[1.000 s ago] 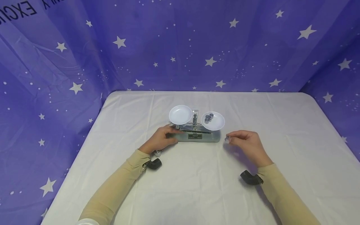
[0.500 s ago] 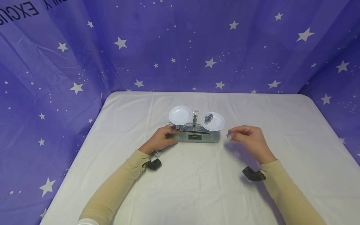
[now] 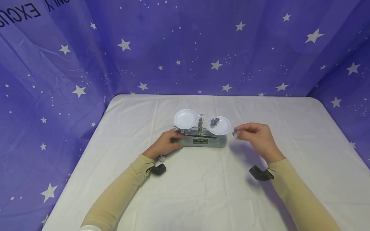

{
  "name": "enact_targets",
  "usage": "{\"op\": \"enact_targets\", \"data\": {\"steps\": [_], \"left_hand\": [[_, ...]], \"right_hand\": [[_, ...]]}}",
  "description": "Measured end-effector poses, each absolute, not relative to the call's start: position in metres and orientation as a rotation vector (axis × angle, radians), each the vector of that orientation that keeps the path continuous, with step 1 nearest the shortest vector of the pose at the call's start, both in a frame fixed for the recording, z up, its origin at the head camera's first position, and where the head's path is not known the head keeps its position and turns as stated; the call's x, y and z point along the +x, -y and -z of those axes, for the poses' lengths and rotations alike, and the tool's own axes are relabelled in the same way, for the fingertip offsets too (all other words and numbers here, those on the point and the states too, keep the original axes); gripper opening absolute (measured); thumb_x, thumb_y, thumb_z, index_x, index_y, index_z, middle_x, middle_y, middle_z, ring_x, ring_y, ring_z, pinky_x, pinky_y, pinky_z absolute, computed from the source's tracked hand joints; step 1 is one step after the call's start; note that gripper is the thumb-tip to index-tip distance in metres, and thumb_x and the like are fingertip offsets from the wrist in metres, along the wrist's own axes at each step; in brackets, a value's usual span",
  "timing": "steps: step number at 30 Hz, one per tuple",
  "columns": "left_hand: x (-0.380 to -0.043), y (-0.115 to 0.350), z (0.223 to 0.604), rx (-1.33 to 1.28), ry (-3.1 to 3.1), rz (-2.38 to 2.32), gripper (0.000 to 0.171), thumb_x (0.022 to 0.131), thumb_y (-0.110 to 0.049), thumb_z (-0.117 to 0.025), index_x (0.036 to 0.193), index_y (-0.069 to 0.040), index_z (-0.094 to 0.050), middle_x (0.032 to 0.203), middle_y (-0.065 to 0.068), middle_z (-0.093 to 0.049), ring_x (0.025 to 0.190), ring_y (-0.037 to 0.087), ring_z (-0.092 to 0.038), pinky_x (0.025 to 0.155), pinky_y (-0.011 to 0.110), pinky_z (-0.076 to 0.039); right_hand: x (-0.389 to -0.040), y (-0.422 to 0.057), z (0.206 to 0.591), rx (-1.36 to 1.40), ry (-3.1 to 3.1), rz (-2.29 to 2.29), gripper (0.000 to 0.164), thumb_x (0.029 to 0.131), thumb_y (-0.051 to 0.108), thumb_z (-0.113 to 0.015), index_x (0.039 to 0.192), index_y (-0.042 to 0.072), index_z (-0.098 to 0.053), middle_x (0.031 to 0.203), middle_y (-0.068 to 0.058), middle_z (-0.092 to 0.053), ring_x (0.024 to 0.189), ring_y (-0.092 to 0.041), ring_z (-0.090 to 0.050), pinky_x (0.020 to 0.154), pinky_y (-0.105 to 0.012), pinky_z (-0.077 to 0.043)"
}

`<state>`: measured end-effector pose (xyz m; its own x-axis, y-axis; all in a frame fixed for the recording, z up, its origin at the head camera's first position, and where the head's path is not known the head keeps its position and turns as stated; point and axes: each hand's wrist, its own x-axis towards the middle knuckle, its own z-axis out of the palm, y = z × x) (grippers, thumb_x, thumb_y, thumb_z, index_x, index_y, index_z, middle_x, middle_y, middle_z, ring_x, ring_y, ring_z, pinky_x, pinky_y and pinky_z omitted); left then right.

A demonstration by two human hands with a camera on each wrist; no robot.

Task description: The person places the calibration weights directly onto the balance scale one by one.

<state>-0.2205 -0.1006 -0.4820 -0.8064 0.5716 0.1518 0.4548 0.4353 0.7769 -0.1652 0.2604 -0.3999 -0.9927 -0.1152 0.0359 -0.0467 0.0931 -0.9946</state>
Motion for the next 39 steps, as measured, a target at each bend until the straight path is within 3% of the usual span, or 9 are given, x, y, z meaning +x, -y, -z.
{"op": "enact_targets", "data": {"steps": [12,22,39], "left_hand": [[-0.220,0.101,0.482,0.907,-2.537,-1.325,0.039,0.083,-0.004,-0.072,0.122,-0.008,-0.075,0.144,0.015,-0.061,0.143,0.032,-0.049,0.121,0.048,-0.038],[-0.220,0.101,0.481,0.916,-2.540,-1.336,0.039,0.082,-0.005,-0.072,0.121,-0.008,-0.076,0.143,0.014,-0.061,0.143,0.032,-0.050,0.121,0.048,-0.039],[-0.221,0.101,0.484,0.928,-2.547,-1.318,0.039,0.083,-0.005,-0.072,0.121,-0.008,-0.075,0.141,0.014,-0.063,0.142,0.032,-0.051,0.120,0.048,-0.040]], "right_hand": [[-0.181,-0.244,0.382,-0.144,-2.470,1.929,0.012,0.091,0.000,-0.069,0.101,0.000,-0.077,0.095,0.011,-0.078,0.088,-0.006,-0.073,0.079,-0.019,-0.061],[-0.190,-0.231,0.377,-0.206,-2.767,1.647,0.024,0.089,0.009,-0.073,0.106,-0.007,-0.074,0.085,0.025,-0.073,0.080,0.002,-0.068,0.072,-0.014,-0.053],[-0.205,-0.216,0.379,-0.243,-2.864,1.576,0.019,0.086,0.005,-0.075,0.102,-0.004,-0.078,0.077,0.035,-0.066,0.076,0.010,-0.066,0.070,-0.008,-0.053]]}}
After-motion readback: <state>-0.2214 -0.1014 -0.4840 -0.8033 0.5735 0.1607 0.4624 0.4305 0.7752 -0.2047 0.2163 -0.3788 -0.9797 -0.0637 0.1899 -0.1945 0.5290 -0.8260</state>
